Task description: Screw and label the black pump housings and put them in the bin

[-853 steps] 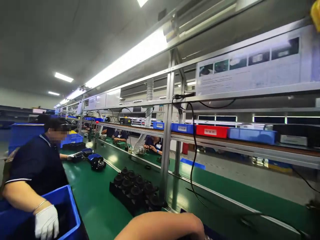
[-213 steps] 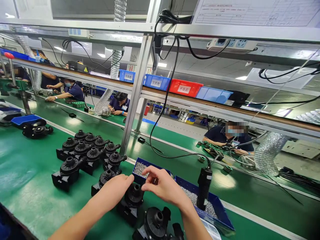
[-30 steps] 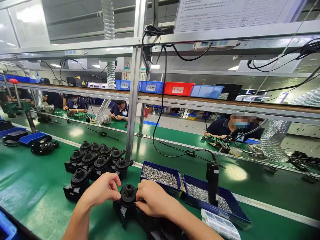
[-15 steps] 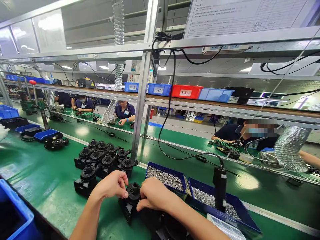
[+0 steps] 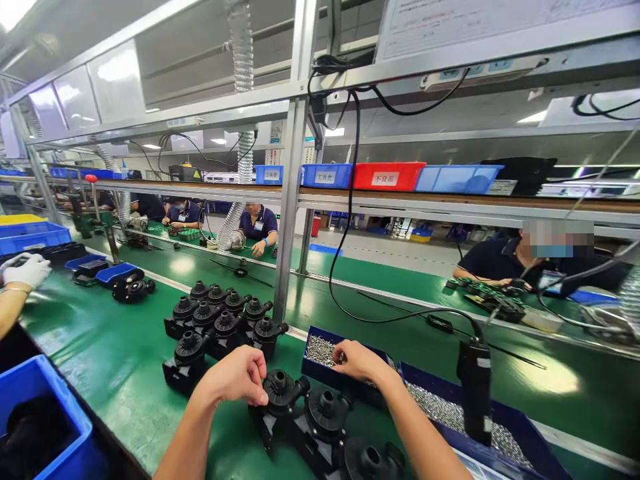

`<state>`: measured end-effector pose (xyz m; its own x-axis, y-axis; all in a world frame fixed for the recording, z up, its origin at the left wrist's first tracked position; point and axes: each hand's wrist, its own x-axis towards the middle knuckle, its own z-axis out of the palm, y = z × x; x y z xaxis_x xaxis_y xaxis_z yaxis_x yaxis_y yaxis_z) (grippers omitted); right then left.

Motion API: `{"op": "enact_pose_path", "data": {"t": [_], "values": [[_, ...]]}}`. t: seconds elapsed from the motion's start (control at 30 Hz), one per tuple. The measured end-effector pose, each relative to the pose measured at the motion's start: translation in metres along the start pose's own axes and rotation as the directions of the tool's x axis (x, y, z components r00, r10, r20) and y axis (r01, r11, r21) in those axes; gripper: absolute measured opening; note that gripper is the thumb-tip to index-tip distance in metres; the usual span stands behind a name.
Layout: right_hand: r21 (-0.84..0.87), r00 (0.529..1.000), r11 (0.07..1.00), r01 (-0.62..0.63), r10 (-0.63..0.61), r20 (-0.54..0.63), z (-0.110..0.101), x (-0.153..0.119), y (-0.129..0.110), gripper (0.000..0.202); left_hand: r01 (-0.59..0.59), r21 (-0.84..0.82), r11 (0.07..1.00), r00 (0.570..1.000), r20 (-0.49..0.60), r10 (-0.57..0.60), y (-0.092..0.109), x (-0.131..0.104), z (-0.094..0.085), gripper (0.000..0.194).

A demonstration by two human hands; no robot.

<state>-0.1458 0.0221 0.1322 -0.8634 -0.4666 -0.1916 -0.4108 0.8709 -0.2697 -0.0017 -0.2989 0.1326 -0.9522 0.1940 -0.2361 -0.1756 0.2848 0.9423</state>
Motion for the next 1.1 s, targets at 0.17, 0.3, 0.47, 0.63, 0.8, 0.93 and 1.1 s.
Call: {"op": "enact_pose_path", "data": {"t": [0.17, 0.3, 0.47, 0.63, 0.8, 0.93, 1.1], "values": [[0.036, 0.998, 0.999, 0.001, -0.004, 0.060, 0.001, 0.006, 0.003, 0.014, 0.020, 0.033, 0.999, 1.000, 0.020, -0.020, 0.004, -0.006, -0.004, 0.049], [0.069, 0.997, 0.998, 0.004, -0.009, 0.080, 0.001, 0.007, 0.007, 0.015, 0.018, 0.066, 0.998, 1.000, 0.017, -0.019, 0.007, -0.011, -0.008, 0.051], [0.066, 1.000, 0.998, -0.011, 0.011, 0.001, -0.004, 0.004, 0.007, 0.018, 0.026, 0.091, 0.996, 1.000, 0.001, -0.026, 0.008, -0.010, -0.007, 0.055], [0.066, 0.994, 0.995, -0.070, 0.075, -0.077, -0.017, -0.002, 0.009, 0.022, 0.043, 0.102, 0.994, 0.999, -0.017, -0.042, 0.008, -0.008, -0.003, 0.053], [0.227, 0.972, 0.966, 0.125, -0.074, -0.221, -0.025, -0.016, -0.017, 0.017, 0.055, 0.138, 0.989, 0.998, -0.045, -0.049, 0.011, -0.008, -0.001, 0.048], [0.383, 0.931, 0.855, 0.349, -0.270, -0.245, -0.016, -0.025, -0.055, 0.022, -0.096, 0.213, 0.972, 0.988, -0.097, 0.119, 0.019, -0.007, 0.002, 0.045], [0.517, 0.896, 0.735, 0.439, -0.399, -0.193, -0.005, -0.026, -0.072, 0.016, -0.080, 0.281, 0.957, 0.997, 0.028, 0.075, 0.023, -0.002, 0.012, 0.063]]}}
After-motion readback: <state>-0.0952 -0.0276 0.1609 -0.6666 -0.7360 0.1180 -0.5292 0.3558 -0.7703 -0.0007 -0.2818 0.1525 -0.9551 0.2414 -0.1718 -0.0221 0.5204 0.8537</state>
